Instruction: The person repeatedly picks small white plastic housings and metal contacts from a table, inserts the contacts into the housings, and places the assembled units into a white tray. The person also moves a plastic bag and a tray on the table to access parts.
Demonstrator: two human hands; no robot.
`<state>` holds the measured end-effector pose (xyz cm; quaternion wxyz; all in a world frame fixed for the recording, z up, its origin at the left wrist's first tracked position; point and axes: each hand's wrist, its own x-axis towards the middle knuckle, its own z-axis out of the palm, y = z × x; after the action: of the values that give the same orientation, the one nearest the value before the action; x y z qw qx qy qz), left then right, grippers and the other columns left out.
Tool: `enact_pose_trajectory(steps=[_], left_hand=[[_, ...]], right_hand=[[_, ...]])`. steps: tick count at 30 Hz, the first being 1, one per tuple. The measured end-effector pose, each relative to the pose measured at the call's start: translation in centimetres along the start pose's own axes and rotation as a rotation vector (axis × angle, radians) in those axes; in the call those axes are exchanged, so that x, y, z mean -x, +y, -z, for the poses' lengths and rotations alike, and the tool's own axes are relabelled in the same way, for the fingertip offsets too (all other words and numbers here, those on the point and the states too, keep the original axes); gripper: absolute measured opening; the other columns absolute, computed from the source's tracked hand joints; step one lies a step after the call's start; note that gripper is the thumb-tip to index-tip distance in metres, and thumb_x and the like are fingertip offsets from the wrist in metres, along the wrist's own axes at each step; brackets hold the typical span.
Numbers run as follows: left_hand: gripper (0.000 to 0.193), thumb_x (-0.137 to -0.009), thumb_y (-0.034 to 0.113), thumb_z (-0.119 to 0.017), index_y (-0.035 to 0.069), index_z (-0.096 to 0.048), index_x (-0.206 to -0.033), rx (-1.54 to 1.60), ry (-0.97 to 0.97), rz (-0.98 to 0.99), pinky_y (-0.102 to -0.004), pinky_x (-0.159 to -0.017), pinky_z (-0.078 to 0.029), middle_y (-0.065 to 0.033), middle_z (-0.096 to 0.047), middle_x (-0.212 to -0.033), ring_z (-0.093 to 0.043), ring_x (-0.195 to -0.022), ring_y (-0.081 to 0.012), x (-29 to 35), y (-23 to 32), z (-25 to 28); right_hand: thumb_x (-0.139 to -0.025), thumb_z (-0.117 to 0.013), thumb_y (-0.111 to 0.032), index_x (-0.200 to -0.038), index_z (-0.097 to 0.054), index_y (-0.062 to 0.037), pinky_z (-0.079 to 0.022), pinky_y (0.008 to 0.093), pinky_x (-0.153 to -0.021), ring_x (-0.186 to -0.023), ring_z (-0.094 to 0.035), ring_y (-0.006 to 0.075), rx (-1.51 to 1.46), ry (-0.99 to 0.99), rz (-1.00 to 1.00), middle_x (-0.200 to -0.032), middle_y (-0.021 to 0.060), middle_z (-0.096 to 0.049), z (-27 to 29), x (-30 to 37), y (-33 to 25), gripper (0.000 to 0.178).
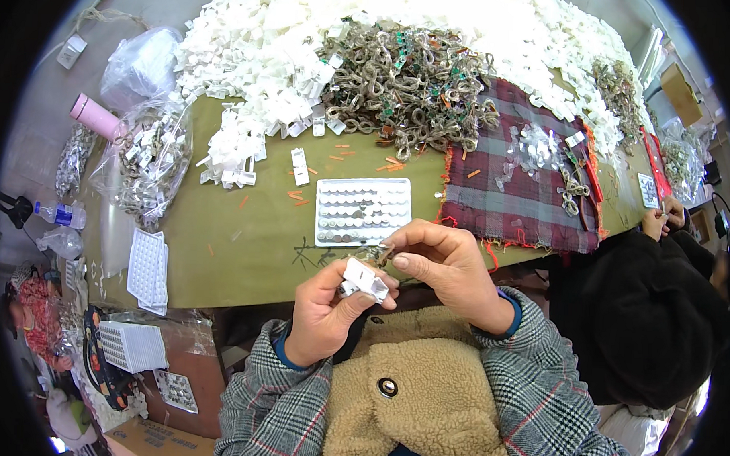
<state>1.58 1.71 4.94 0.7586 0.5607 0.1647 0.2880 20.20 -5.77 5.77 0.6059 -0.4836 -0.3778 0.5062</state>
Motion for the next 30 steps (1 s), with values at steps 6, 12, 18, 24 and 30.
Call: enact_pose_trajectory(steps=[6,12,18,24,30], left_hand=[[0.024,-0.099,0.013,-0.059,-0.006,-0.055,-0.113,0.063,-0.095,0.162,-0.0386,-0.085,-0.059,-0.0163,-0.068,-0.102,-0.069,-0.085,-0.0206,-0.2,-0.7,0.5],[0.032,-0.099,0.015,-0.060,-0.006,-0.054,-0.123,0.358,0.081,0.102,-0.0357,-0.079,-0.061,-0.0155,-0.066,-0.110,-0.069,-0.092,-0.0207,-0.3,-1.2,1.1],[0.034,-0.095,0.015,-0.066,-0.005,-0.057,-0.121,0.428,0.103,0.065,-0.0348,-0.074,-0.063,-0.0125,-0.068,-0.102,-0.070,-0.086,-0.0190,-0.5,-2.0,1.6],[0.033,-0.095,0.013,-0.066,-0.007,-0.058,-0.121,0.327,0.178,0.101,-0.0338,-0.076,-0.063,-0.0139,-0.069,-0.102,-0.071,-0.087,-0.0202,-0.2,-1.9,1.2],[0.027,-0.097,0.012,-0.063,-0.006,-0.060,-0.117,0.474,0.081,0.211,-0.0338,-0.079,-0.062,-0.0141,-0.068,-0.103,-0.071,-0.088,-0.0214,-0.3,-1.9,1.8]], right_hand=[[-0.097,-0.061,-0.005,-0.104,-0.056,0.0026,-0.049,0.0218,-0.060,-0.070,-0.057,0.0062,-0.141,-0.081,0.006,-0.085,0.0027,-0.060,-0.4,0.2,1.2,0.011],[-0.102,-0.054,-0.014,-0.106,-0.049,-0.0028,-0.049,0.0287,-0.083,-0.095,-0.058,0.0125,-0.105,0.007,0.143,-0.108,0.0073,-0.055,-0.4,-0.5,1.0,0.013],[-0.101,-0.054,-0.007,-0.108,-0.052,-0.0018,-0.047,0.0216,-0.064,-0.076,-0.059,0.0074,-0.187,-0.175,-0.074,-0.089,0.0034,-0.062,-1.1,0.5,-0.9,0.008],[-0.094,-0.064,-0.002,-0.091,-0.062,0.0030,-0.048,0.0237,-0.064,-0.072,-0.059,0.0070,0.058,0.019,-0.055,-0.079,0.0037,-0.065,-2.8,0.2,-0.4,0.006],[-0.088,-0.065,0.001,-0.090,-0.063,0.0044,-0.049,0.0294,-0.063,-0.074,-0.063,0.0170,0.431,-0.198,0.039,-0.078,0.0099,-0.064,-1.0,-0.5,-1.5,0.005]])
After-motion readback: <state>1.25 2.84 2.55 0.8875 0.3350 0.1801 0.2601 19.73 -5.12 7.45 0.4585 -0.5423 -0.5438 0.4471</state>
